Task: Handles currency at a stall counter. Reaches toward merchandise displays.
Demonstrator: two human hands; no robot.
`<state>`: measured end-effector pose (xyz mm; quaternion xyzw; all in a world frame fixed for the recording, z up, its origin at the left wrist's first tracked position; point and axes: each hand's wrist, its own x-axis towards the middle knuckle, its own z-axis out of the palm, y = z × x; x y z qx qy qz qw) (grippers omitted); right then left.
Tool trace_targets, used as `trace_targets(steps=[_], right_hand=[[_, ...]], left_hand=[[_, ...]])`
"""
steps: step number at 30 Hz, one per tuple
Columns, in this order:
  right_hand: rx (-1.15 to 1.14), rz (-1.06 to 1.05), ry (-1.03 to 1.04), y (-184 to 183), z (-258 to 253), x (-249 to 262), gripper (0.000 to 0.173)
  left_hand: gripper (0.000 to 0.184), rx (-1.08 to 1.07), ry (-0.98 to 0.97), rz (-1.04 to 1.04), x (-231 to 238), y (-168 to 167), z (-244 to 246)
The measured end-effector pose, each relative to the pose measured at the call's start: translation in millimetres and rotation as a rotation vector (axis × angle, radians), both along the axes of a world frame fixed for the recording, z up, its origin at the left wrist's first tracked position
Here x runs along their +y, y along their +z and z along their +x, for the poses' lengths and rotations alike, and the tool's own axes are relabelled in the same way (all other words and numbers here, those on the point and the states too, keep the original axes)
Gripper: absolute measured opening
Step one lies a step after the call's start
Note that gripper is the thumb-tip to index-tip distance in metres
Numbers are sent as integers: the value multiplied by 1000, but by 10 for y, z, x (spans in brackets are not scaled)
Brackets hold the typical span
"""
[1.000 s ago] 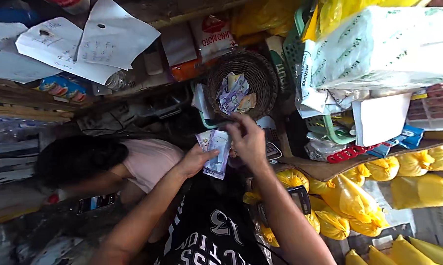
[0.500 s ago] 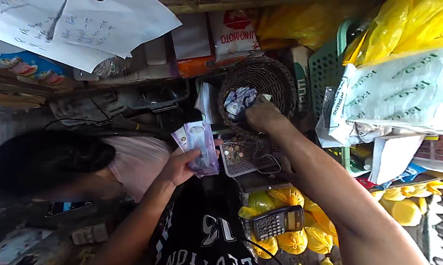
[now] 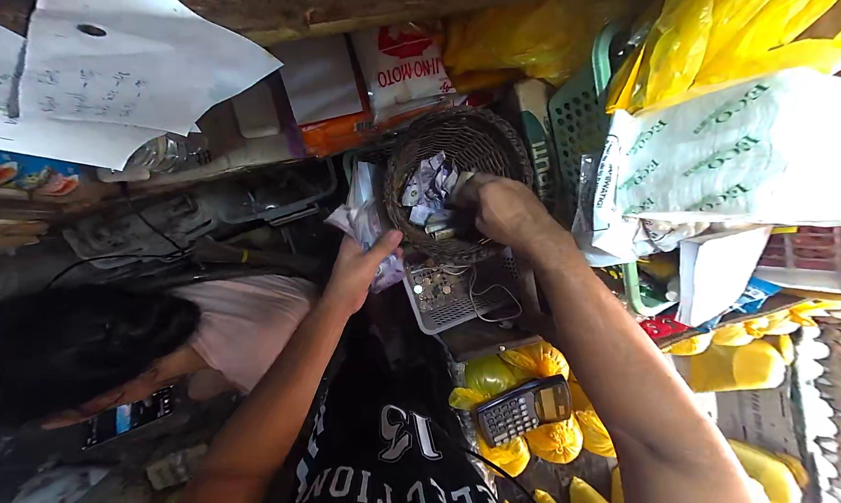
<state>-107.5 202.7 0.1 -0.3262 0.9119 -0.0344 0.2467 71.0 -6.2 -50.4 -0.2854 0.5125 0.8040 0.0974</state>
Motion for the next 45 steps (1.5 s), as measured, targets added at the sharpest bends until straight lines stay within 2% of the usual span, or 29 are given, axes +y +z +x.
trace_targets(steps=[2,4,7,10,13,17,21,25,28,29,31,33,35,37,39,42,43,45], right_hand=[[41,-176,-22,178,94,50,38],[75,-336,-28,341,249,151,40],[80,-574,-41,565,551,355,41],[-27,-723,-78,772,917,664,36],[-81,-691,-166,753,1270,1029,34],[-149,-564,-298,405,1665,1436,32],[-304,-565,-404,143,1968,1460,30],[-441,-610,-430,72,2096,1055,26],[-483,-693,-452,202,2174,680,41],[-401,-722,-468,264,2225,585,40],[-71,-789,-493,359,2337,416,25],[199,-815,-437,440,2369,292,16],[279,-762,-297,488,2323,186,17],[214,-607,-106,380,2170,55,26],[119,-398,53,121,1976,-117,48],[-25,-51,168,-315,1793,-344,91],[-68,5,179,-437,1792,-357,92],[-161,3,192,-523,1819,-280,67]], left_hand=[[75,-39,-100,-45,76,0,-186],[72,-75,-181,-13,159,-53,-355],[44,-99,-218,-64,164,-34,-415],[30,-116,-180,-119,-78,189,-156],[21,-133,-136,-152,-546,457,381],[30,-78,-101,-261,-1319,633,1146],[43,-77,-161,-405,-1595,814,1602],[48,-99,-165,-419,-1413,787,1701],[50,-114,-157,-370,-1026,710,1644],[44,-131,-142,-348,-852,689,1608],[33,-170,-121,-295,-530,638,1555],[33,-176,-121,-249,-273,522,1528],[41,-148,-140,-237,-64,373,1504],[45,-147,-152,-264,92,273,1479],[46,-162,-164,-298,184,223,1464],[46,-151,-174,-376,263,180,1447],[46,-147,-166,-395,283,165,1448],[48,-151,-146,-411,305,143,1434]])
